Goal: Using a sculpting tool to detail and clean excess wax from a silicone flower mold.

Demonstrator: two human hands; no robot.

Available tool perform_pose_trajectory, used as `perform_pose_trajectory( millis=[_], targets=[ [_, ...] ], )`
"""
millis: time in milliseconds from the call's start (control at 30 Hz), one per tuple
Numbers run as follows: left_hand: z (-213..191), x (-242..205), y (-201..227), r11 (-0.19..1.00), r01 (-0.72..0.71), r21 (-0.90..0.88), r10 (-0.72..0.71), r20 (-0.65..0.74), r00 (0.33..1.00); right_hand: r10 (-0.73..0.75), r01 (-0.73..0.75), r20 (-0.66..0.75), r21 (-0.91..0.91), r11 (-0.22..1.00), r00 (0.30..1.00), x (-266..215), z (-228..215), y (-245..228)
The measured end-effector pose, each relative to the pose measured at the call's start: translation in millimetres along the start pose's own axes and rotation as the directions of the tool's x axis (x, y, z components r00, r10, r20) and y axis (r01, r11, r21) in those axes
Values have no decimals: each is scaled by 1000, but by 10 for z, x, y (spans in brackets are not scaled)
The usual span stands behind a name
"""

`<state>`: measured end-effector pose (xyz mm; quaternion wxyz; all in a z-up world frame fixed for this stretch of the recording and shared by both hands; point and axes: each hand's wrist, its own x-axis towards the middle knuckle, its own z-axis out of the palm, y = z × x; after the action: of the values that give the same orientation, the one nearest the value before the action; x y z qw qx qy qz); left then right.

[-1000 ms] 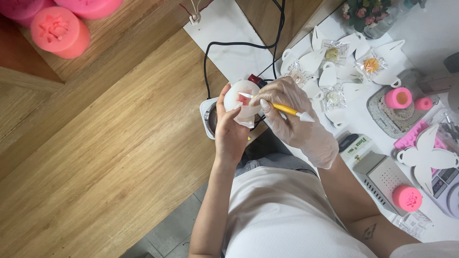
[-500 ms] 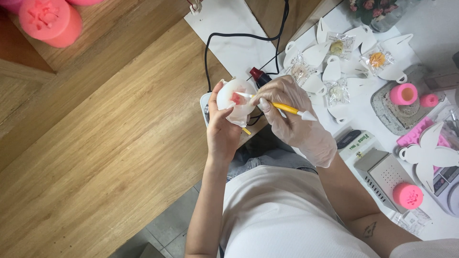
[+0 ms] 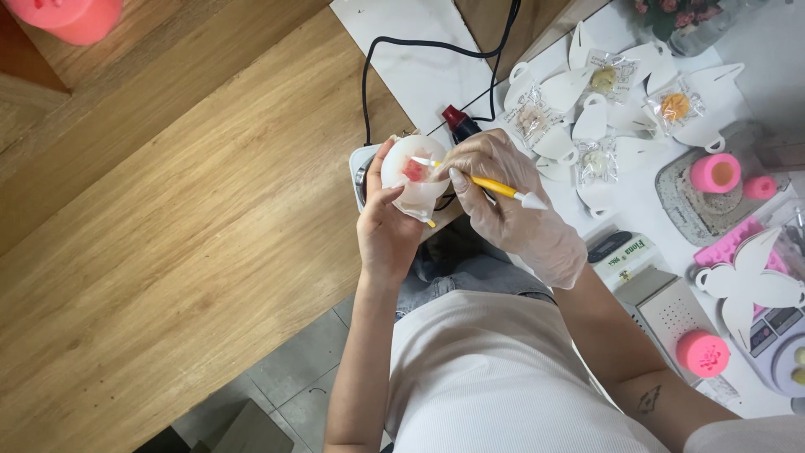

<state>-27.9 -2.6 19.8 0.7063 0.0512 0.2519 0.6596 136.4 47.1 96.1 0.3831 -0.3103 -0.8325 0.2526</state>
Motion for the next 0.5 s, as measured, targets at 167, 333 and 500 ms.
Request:
perform_pose_trajectory(
  millis=[167, 333, 500],
  targets=[
    [-20, -26, -70, 1000, -22, -19, 22, 14, 1000, 32, -32, 36, 0, 999, 999, -53, -87, 17],
    [37, -74, -95, 1000, -12, -24, 12, -36, 999, -53, 53, 5, -49, 997, 999, -96, -25, 116],
    [22, -130, -109, 999, -53, 1, 53, -21, 998, -87, 86, 19, 25, 996, 996, -163, 5, 233]
  ],
)
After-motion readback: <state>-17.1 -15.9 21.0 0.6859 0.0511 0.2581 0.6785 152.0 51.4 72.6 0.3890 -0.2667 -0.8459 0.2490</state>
